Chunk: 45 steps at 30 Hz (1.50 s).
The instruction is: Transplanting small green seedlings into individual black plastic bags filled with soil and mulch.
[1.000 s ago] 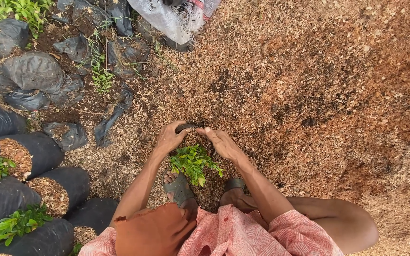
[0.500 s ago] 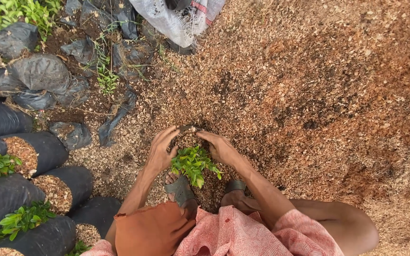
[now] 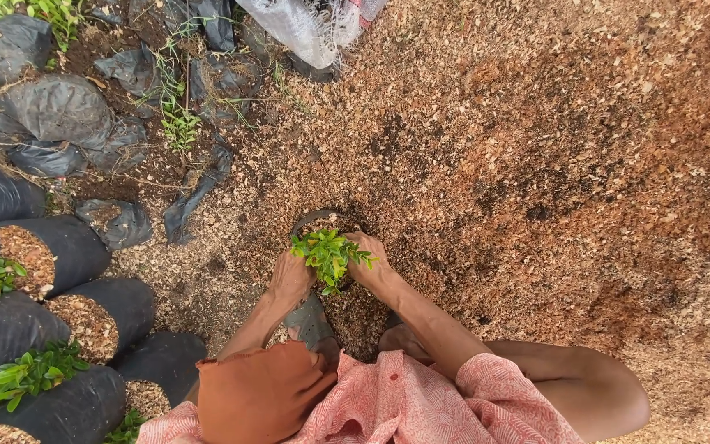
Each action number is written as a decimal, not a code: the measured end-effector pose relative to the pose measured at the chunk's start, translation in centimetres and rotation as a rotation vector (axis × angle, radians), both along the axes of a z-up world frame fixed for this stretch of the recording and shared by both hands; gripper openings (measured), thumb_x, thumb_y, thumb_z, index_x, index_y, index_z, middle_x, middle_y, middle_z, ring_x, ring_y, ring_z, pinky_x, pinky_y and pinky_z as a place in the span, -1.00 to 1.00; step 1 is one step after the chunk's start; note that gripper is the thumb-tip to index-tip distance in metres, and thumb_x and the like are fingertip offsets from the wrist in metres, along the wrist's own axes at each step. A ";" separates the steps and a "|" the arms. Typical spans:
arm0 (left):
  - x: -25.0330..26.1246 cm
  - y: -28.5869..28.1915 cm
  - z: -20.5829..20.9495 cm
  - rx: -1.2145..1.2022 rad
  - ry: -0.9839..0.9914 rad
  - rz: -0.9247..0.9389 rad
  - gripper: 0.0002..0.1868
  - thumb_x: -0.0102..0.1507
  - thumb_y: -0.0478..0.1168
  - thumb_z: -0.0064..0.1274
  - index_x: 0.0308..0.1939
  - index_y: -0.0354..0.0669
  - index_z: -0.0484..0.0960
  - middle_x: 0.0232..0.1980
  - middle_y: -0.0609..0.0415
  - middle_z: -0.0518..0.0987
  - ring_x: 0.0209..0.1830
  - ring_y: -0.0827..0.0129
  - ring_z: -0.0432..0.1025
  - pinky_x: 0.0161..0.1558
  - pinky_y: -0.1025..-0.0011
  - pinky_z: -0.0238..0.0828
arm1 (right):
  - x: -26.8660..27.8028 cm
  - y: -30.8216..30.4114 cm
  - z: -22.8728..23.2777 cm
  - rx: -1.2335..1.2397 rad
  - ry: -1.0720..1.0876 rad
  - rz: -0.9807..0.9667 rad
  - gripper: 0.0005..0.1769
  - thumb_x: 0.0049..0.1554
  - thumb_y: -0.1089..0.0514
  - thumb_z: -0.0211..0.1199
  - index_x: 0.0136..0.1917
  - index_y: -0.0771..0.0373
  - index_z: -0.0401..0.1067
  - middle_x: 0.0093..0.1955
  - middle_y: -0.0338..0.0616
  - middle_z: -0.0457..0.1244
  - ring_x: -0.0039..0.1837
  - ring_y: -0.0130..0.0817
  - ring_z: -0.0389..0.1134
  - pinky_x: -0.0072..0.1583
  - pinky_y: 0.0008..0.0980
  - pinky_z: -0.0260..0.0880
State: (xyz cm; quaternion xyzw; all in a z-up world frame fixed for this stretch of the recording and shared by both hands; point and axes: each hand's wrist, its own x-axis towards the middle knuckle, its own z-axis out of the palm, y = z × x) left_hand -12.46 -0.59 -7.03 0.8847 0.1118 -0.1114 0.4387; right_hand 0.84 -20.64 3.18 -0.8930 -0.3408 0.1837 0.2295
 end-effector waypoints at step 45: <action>3.1 -0.3 17.3 -0.024 0.192 0.304 0.10 0.02 -0.33 0.23 0.61 -0.02 0.03 0.57 -0.30 0.08 0.54 -0.30 0.00 0.38 -0.35 0.02 | 0.8 -11.3 2.5 0.340 -0.310 -0.882 -0.46 0.16 0.27 0.28 0.41 0.27 0.34 0.23 -0.02 0.26 0.39 -0.11 0.19 0.46 -0.14 0.11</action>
